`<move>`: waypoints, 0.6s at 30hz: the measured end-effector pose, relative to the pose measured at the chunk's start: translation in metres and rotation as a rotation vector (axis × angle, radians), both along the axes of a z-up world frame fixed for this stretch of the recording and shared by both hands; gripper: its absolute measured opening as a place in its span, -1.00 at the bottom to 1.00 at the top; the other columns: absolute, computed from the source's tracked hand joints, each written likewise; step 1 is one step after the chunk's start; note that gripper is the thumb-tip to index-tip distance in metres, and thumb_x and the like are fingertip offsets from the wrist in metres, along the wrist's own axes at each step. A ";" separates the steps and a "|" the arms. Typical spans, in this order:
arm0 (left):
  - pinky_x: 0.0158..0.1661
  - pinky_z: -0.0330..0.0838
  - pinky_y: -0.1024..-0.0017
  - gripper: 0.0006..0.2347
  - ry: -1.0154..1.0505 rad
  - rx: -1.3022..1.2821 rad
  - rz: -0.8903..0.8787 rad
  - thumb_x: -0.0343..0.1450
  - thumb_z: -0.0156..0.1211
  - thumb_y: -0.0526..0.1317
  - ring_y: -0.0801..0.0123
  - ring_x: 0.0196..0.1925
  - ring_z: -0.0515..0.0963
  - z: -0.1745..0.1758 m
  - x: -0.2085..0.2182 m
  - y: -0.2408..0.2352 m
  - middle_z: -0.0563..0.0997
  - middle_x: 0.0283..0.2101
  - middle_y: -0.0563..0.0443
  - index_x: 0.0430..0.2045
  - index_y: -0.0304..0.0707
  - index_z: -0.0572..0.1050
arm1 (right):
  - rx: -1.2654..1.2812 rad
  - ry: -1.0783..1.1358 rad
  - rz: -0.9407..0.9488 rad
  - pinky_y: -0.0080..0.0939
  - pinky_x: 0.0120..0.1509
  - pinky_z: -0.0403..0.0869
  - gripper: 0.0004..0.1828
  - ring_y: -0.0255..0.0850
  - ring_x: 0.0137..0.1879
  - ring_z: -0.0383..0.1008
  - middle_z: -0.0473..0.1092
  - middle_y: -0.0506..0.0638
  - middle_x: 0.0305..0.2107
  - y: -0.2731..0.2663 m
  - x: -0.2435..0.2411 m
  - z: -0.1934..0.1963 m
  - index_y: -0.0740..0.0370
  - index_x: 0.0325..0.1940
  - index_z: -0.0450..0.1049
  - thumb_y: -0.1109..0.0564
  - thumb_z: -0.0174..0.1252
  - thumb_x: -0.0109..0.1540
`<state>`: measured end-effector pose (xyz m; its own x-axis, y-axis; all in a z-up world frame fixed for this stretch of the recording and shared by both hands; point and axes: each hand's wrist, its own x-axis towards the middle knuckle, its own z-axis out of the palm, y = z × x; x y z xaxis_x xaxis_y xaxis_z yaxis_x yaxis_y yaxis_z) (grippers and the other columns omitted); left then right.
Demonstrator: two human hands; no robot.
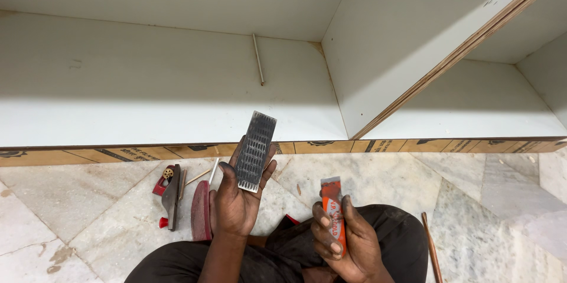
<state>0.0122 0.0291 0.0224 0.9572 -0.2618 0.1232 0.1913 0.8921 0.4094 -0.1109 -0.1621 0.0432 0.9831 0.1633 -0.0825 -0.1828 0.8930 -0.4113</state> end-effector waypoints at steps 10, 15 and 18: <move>0.36 0.29 0.07 -0.19 -0.039 0.062 -0.016 0.43 -0.03 0.23 -0.04 0.47 0.28 -0.004 -0.001 -0.006 0.29 0.41 -0.35 0.45 -0.42 -0.02 | 0.078 -0.044 0.112 -0.42 -0.50 0.43 -0.47 -0.37 -0.47 0.38 0.29 0.05 -0.32 -0.001 0.001 0.004 0.34 -0.05 0.14 -0.22 -0.40 0.51; 0.37 0.27 0.06 -0.20 -0.060 0.081 -0.011 0.45 -0.05 0.23 -0.04 0.47 0.29 -0.006 -0.001 -0.006 0.29 0.41 -0.34 0.45 -0.43 -0.01 | 0.089 0.000 0.107 -0.42 -0.55 0.42 -0.52 -0.36 -0.50 0.38 0.30 0.07 -0.32 0.002 0.001 0.006 0.32 0.00 0.15 -0.18 -0.40 0.48; 0.36 0.28 0.06 -0.20 -0.064 0.071 -0.016 0.44 -0.04 0.23 -0.03 0.47 0.29 -0.006 0.000 -0.007 0.29 0.41 -0.33 0.45 -0.43 -0.01 | 0.082 -0.006 0.106 -0.43 -0.55 0.41 -0.55 -0.35 -0.50 0.37 0.30 0.08 -0.31 0.002 0.002 0.007 0.30 0.07 0.16 -0.14 -0.40 0.48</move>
